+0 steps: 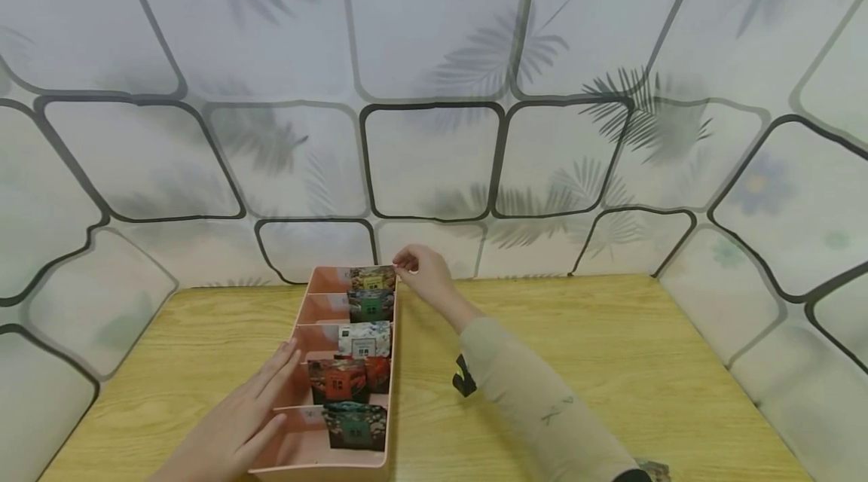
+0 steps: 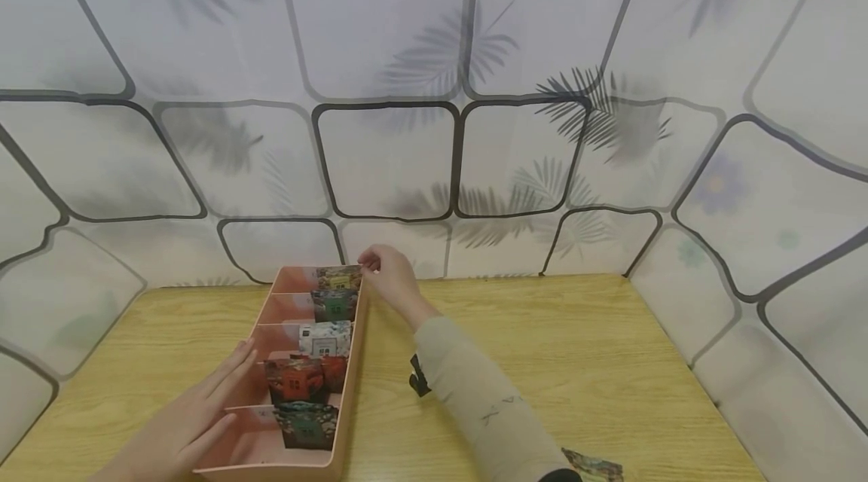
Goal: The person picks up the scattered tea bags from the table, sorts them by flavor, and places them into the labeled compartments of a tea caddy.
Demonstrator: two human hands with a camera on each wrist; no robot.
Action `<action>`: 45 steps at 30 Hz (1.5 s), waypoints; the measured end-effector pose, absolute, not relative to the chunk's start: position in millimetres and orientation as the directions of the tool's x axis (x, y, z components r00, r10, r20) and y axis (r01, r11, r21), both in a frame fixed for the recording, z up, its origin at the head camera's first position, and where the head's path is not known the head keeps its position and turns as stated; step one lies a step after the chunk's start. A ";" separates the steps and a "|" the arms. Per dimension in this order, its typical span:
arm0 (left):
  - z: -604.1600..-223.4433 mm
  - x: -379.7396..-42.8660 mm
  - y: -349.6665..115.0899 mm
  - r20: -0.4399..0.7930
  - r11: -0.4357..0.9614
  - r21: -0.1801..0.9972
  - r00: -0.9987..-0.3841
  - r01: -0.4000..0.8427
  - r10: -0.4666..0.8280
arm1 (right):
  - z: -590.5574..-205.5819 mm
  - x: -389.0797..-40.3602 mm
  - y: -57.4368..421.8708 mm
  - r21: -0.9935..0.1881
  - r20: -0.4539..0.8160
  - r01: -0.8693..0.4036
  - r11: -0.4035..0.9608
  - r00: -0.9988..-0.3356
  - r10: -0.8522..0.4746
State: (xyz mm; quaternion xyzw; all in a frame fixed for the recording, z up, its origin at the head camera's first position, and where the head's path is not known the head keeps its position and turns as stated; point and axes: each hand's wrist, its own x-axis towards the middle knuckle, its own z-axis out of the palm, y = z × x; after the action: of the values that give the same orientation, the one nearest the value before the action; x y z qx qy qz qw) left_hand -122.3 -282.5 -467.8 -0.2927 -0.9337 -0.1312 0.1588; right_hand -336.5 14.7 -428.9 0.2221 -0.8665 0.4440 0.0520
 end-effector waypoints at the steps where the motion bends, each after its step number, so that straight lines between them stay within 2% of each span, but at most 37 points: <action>1: -467.7 -122.4 -282.3 0.372 0.794 0.152 -0.778 0.589 0.506 | -428.7 -337.0 16.6 -0.745 0.287 -0.431 0.509 -0.896 -0.338; 27: -469.2 -123.2 -283.3 0.384 0.791 0.142 -0.770 0.595 0.510 | -415.6 -337.5 69.7 -0.759 0.287 -0.409 0.507 -0.909 -0.303; 40: -469.5 -124.4 -283.7 0.409 0.776 0.117 -0.742 0.620 0.531 | -409.3 -324.2 95.1 -0.756 0.273 -0.441 0.484 -0.884 -0.380; 45: -469.7 -124.8 -283.8 0.397 0.779 0.131 -0.752 0.613 0.526 | -405.4 -317.1 105.3 -0.754 0.276 -0.457 0.472 -0.872 -0.404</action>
State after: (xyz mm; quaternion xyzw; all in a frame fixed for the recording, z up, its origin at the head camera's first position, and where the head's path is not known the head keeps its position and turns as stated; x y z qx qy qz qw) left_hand -124.8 -283.8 -469.7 -0.3071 -0.9273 -0.1274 0.1720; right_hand -317.1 105.3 -405.4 0.2511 -0.8573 0.4485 0.0294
